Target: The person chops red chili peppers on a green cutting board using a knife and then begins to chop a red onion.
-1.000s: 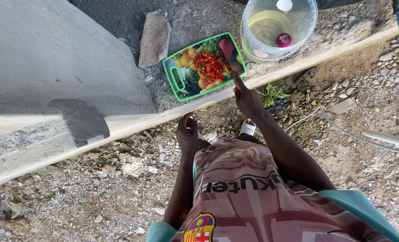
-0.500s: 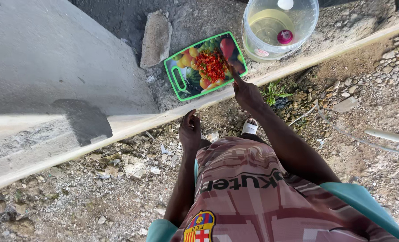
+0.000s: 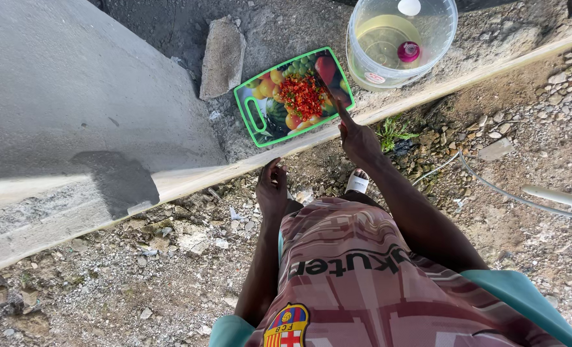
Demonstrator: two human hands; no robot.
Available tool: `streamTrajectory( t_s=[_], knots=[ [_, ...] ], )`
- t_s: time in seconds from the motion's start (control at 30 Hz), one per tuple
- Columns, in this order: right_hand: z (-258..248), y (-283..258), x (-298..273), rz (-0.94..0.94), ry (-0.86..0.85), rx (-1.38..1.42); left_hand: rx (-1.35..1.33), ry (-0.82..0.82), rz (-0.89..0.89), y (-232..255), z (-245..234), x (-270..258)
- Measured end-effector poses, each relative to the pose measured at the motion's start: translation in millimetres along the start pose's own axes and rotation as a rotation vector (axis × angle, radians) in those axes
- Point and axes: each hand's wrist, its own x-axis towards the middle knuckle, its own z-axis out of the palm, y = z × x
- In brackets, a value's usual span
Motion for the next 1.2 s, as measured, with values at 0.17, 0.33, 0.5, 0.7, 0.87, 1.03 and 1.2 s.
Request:
streamTrajectory(
  t_s=[0.17, 0.33, 0.5, 0.7, 0.87, 1.03, 1.2],
  knots=[
    [1, 7, 11, -0.033, 0.035, 0.011, 0.003, -0.017, 0.024, 9, 13, 10],
    [14, -1, -8, -0.067, 0.059, 0.016, -0.051, -0.070, 0.106, 31, 19, 32],
    [8, -6, -3, -0.146, 0.108, 0.051, -0.059, -0.019, 0.189, 42, 26, 55],
    [19, -22, 7, -0.065, -0.004, 0.012, -0.097, 0.037, 0.163, 36, 21, 46],
    [23, -21, 3, -0.051, -0.051, 0.003, -0.111, 0.046, 0.059, 35, 10, 36],
    [27, -22, 5, -0.027, -0.046, -0.012, -0.162, 0.038, 0.039, 31, 9, 35],
    [22, -28, 0, 0.007, -0.061, 0.014, -0.117, 0.058, 0.098, 32, 6, 39]
  ],
)
